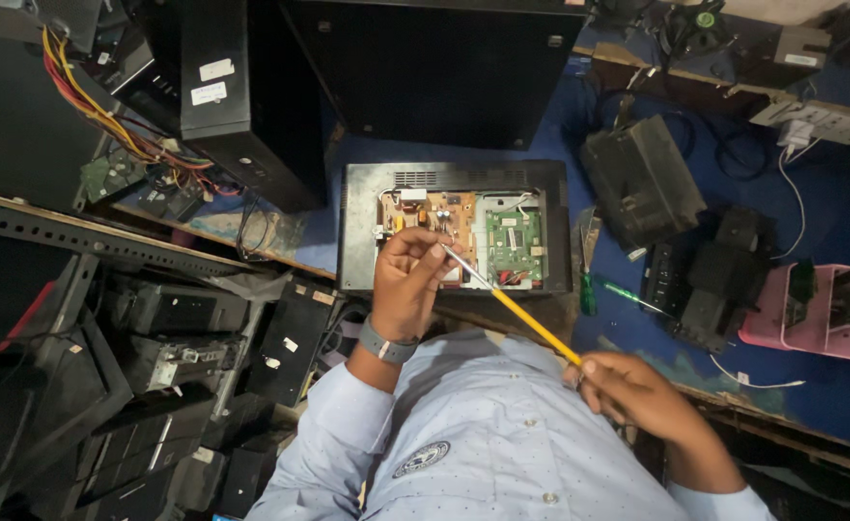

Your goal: The person uses a yellow-handled screwdriver to tighten screws on the internal circuit board of a black electronic device. They then flip the device over and use a green-handled screwdriver to tighten screws on the back panel.

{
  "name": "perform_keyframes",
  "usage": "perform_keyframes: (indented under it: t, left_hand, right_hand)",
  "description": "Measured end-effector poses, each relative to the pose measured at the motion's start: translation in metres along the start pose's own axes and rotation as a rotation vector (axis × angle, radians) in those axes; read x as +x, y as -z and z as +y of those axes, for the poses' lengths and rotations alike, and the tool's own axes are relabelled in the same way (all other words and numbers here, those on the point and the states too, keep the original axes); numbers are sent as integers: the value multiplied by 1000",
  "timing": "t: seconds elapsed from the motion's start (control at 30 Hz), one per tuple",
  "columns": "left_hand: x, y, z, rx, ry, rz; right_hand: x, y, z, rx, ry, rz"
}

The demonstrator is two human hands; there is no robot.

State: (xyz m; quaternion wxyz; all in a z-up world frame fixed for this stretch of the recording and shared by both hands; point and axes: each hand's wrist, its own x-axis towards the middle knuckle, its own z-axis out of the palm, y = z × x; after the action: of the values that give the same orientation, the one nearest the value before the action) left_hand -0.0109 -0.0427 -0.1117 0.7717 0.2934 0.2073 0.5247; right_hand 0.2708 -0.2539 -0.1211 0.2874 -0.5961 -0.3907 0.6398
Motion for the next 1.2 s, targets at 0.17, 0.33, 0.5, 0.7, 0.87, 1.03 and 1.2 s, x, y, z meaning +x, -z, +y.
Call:
perform_keyframes:
  t: [0.17, 0.33, 0.5, 0.7, 0.87, 1.03, 1.2]
  left_hand:
    - [-1, 4, 2, -41, 33, 23]
    - [1, 0, 8, -119, 73, 49]
    - [0, -5, 18, -73, 110, 80]
    - [1, 16, 40, 75, -58, 220]
    - [24, 59, 61, 337, -210, 258]
    - [46, 71, 61, 691, -173, 231]
    - [52, 61, 71, 1295, -409, 56]
  right_hand:
    - [0, -2, 0, 14, -64, 18]
    - [1, -4, -2, -157, 31, 108]
    - [2, -12, -18, -111, 14, 134]
    - [-12, -2, -73, -475, 188, 305]
    - [-29, 9, -153, -895, 197, 543]
    - [-29, 11, -218, -1288, 49, 615]
    - [-13, 28, -248, -1107, 25, 400]
